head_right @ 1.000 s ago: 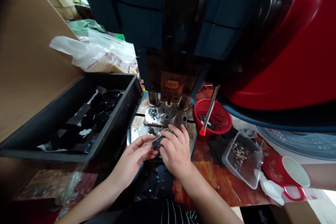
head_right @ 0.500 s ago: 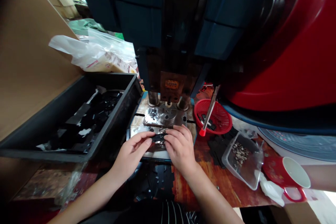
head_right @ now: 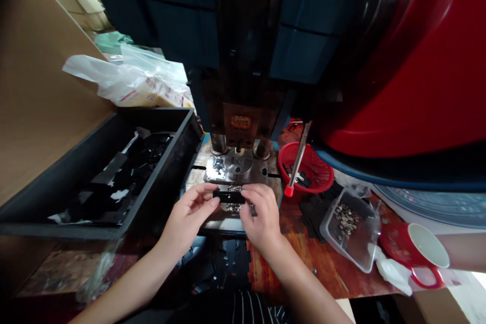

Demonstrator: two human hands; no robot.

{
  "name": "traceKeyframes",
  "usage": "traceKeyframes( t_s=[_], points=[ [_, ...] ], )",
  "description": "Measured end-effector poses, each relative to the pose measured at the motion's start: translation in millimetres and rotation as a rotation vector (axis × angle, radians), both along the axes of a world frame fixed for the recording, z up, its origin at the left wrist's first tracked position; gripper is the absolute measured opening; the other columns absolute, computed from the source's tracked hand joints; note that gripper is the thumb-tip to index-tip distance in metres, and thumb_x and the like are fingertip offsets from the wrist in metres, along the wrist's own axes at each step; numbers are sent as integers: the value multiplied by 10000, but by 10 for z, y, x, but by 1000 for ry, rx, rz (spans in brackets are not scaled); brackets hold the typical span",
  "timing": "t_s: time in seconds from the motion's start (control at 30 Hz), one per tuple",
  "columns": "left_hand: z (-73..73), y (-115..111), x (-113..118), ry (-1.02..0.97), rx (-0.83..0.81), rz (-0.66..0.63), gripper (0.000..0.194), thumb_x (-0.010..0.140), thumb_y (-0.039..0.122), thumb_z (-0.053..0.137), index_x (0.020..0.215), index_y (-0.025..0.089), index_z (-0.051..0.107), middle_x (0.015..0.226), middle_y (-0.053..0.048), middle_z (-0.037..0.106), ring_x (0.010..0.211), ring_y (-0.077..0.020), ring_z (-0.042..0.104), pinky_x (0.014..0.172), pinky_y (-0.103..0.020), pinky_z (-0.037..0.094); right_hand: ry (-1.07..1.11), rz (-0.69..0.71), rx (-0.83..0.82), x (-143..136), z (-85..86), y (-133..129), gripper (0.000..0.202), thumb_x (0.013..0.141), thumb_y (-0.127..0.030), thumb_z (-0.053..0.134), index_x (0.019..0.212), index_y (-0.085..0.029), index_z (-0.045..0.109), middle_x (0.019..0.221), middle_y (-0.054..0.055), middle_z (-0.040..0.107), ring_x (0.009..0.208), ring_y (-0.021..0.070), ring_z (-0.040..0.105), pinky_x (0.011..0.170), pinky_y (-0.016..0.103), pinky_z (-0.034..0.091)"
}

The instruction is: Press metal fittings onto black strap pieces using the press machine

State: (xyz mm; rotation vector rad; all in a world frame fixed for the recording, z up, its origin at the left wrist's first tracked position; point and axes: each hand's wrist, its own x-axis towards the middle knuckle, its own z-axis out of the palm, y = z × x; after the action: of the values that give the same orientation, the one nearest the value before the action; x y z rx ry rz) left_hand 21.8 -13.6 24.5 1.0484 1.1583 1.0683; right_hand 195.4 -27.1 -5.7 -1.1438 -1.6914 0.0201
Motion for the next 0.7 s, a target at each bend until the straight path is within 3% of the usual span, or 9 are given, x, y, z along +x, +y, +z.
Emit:
traceKeyframes(
  t_s=[0.33,0.7],
  points=[
    [-14,-114,-24,-238,-276,25,285,689,256,718,934,154,616,682,22,629,642,-103,615,659,-216,491,-3,128,-165,-1,-10,-130,432,813,-153,567,1225,-273,512,1006,55,649,949,221,596,844,420,492],
    [-43,-139,-28,-228,-250,33,253,698,253,721,916,158,636,707,23,634,671,-105,628,710,-227,509,1,172,-183,13,-40,-148,439,810,-201,614,1237,-252,525,1009,54,656,957,217,580,854,415,477]
  ],
)
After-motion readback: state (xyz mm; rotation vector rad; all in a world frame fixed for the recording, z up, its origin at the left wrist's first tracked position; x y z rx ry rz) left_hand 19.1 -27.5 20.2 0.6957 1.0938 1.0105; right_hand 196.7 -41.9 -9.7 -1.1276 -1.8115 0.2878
